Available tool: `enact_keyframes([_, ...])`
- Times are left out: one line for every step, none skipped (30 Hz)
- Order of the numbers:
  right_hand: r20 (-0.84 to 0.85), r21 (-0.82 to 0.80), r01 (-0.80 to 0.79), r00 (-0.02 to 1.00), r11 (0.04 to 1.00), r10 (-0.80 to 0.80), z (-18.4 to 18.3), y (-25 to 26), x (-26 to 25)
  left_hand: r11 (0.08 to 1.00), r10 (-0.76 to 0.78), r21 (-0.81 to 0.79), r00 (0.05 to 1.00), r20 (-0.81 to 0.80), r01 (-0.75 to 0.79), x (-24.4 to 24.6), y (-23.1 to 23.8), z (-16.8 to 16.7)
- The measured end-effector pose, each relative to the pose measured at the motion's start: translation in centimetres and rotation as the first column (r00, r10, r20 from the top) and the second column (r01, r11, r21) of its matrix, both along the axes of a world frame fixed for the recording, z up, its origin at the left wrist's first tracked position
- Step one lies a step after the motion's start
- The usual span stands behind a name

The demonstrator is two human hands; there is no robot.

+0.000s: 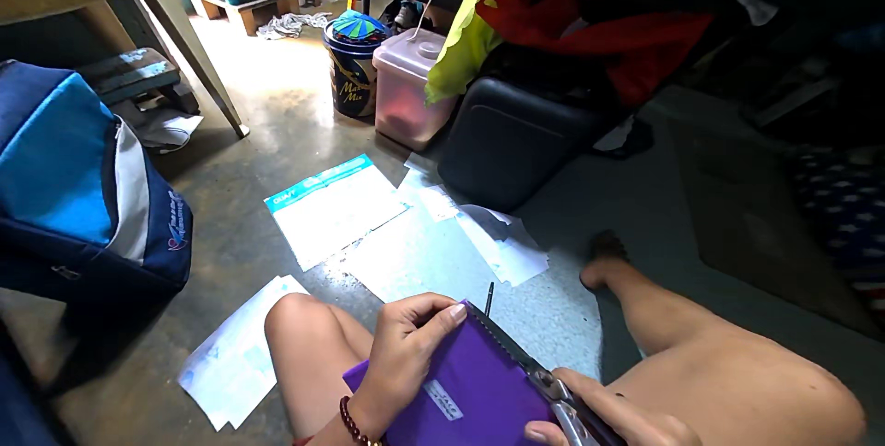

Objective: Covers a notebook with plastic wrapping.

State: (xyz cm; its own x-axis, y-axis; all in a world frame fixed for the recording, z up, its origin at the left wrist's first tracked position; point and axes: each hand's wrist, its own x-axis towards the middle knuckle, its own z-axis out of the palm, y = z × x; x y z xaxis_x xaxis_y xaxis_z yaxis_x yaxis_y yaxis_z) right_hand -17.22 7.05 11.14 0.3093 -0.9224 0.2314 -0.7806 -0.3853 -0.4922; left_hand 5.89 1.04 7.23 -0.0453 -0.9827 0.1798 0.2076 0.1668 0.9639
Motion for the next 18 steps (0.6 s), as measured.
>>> enact_keyframes([0.003,0.0,-0.003,1.0,1.0,0.003,-0.03,-0.02,-0.02,1.0,0.01,-0.014,1.0,0.011,-0.01,-0.06,0.02,-0.02])
enact_keyframes([0.005,-0.003,-0.006,1.0,1.0,0.006,-0.07,-0.04,-0.04,0.999,0.02,-0.028,1.0,0.024,-0.019,-0.11,0.03,-0.03])
enact_keyframes([0.008,-0.004,-0.01,1.0,1.0,0.01,-0.11,-0.04,-0.06,0.999,0.028,-0.04,0.999,0.038,-0.026,-0.13,0.05,-0.04])
enact_keyframes([0.01,-0.007,-0.013,1.0,1.0,0.013,-0.14,-0.03,-0.08,0.998,0.033,-0.048,0.998,0.045,-0.03,-0.15,0.07,-0.05])
enact_keyframes([0.01,-0.012,-0.014,1.0,1.0,0.014,-0.18,-0.03,-0.09,0.998,0.036,-0.056,0.998,0.049,-0.034,-0.17,0.07,-0.05])
enact_keyframes([0.014,-0.016,-0.016,1.0,1.0,0.016,-0.22,-0.04,-0.09,0.997,0.04,-0.064,0.998,0.051,-0.037,-0.19,0.08,-0.07])
enact_keyframes([0.022,-0.017,-0.018,1.0,1.0,0.019,-0.26,-0.04,-0.09,0.997,0.046,-0.072,0.998,0.053,-0.042,-0.21,0.08,-0.08])
enact_keyframes([0.03,-0.015,-0.022,0.999,1.0,0.022,-0.26,-0.03,-0.1,0.996,0.049,-0.079,0.997,0.057,-0.044,-0.21,0.08,-0.1])
enact_keyframes([0.037,-0.011,-0.024,0.999,1.0,0.024,-0.28,-0.04,-0.11,0.995,0.051,-0.085,0.997,0.06,-0.045,-0.21,0.05,-0.12])
enact_keyframes([0.042,-0.004,-0.023,0.999,1.0,0.024,-0.29,-0.03,-0.12,0.995,0.051,-0.089,0.997,0.063,-0.046,-0.21,0.04,-0.13])
enact_keyframes([0.045,0.001,-0.024,0.999,1.0,0.024,-0.3,-0.03,-0.12,0.995,0.052,-0.092,0.997,0.064,-0.046,-0.21,0.03,-0.13])
enact_keyframes([0.048,0.004,-0.025,0.999,1.0,0.025,-0.3,-0.03,-0.1,0.994,0.053,-0.096,0.997,0.064,-0.047,-0.22,0.03,-0.13])
enact_keyframes([0.049,0.003,-0.026,0.998,1.0,0.026,-0.3,-0.04,-0.08,0.994,0.053,-0.099,0.997,0.061,-0.047,-0.24,0.01,-0.15])
enact_keyframes([0.051,0.004,-0.028,0.998,1.0,0.028,-0.28,-0.06,-0.09,0.993,0.052,-0.104,0.997,0.059,-0.046,-0.23,0.01,-0.15])
enact_keyframes([0.054,0.004,-0.031,0.998,1.0,0.031,-0.28,-0.08,-0.1,0.993,0.051,-0.111,0.997,0.059,-0.044,-0.23,0.0,-0.15])
enact_keyframes([0.057,0.005,-0.034,0.998,0.999,0.034,-0.29,-0.11,-0.12,0.992,0.05,-0.115,0.997,0.061,-0.042,-0.22,-0.01,-0.14])
enact_keyframes([0.06,0.007,-0.037,0.998,0.999,0.036,-0.29,-0.13,-0.14,0.992,0.05,-0.117,0.997,0.063,-0.043,-0.21,0.0,-0.14])
enact_keyframes([0.063,0.01,-0.039,0.997,0.999,0.038,-0.3,-0.14,-0.15,0.992,0.052,-0.122,0.996,0.066,-0.044,-0.21,0.01,-0.15])
